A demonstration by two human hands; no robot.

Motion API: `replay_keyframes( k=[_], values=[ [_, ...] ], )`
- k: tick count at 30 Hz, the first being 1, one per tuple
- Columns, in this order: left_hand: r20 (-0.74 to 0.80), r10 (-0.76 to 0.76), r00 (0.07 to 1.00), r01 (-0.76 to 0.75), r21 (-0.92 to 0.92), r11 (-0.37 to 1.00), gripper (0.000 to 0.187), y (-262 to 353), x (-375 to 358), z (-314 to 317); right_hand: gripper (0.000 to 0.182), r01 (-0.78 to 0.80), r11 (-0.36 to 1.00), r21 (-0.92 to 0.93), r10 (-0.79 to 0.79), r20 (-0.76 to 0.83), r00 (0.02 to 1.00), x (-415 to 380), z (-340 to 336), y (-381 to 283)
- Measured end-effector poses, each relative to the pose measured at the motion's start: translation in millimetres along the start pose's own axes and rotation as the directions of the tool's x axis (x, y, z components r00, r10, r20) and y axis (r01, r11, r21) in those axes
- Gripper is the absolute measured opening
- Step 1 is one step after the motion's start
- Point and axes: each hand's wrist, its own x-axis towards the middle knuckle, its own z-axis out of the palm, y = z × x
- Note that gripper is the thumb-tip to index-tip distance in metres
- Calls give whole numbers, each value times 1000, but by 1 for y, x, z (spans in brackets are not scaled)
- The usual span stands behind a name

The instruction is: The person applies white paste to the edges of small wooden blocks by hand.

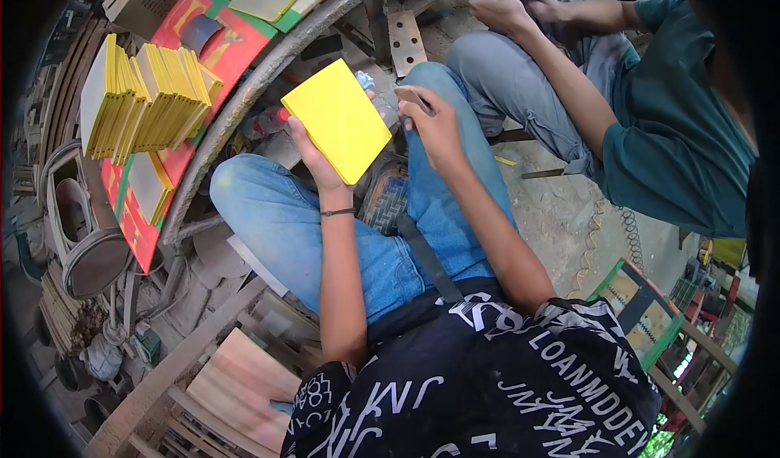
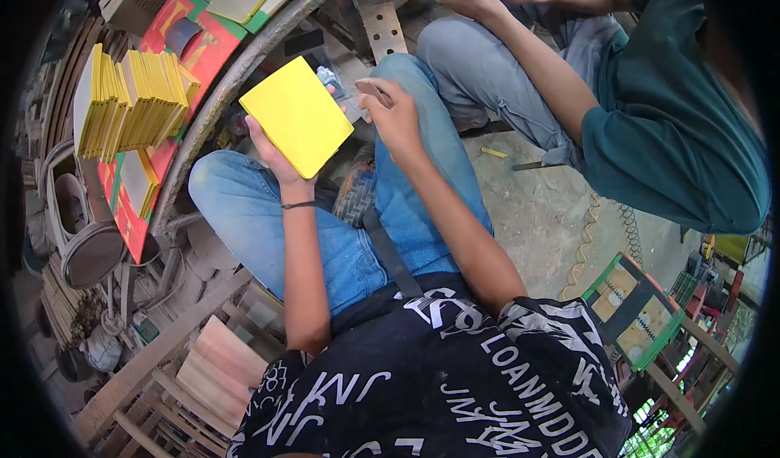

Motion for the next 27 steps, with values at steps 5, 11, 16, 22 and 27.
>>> replay_keyframes(
  k=[5, 11, 16, 22, 27],
  values=[
    [-24, 14, 1000, -10, 166, 986, 76, -4, 1, -2, 22, 6, 997, -83, -5, 14, 1000, -1, -1, 3],
    [-69, 82, 994, -71, 153, 986, 77, -2, 0, 5, 21, 9, 1000, -10, -9, 80, 997, 0, 2, 5],
    [-53, 91, 994, -86, 77, 993, 80, 0, 1, -5, 21, 45, 980, -192, -34, 59, 998, 1, -1, 10],
    [-143, 182, 973, -156, 172, 973, 88, 5, 3, -5, 27, 78, 980, -184, -56, 123, 991, -1, 0, 7],
    [-136, 186, 973, -186, 11, 983, 89, 11, 1, -9, 31, -113, 993, 28, 106, 183, 977, -3, 3, 4]
  ],
)
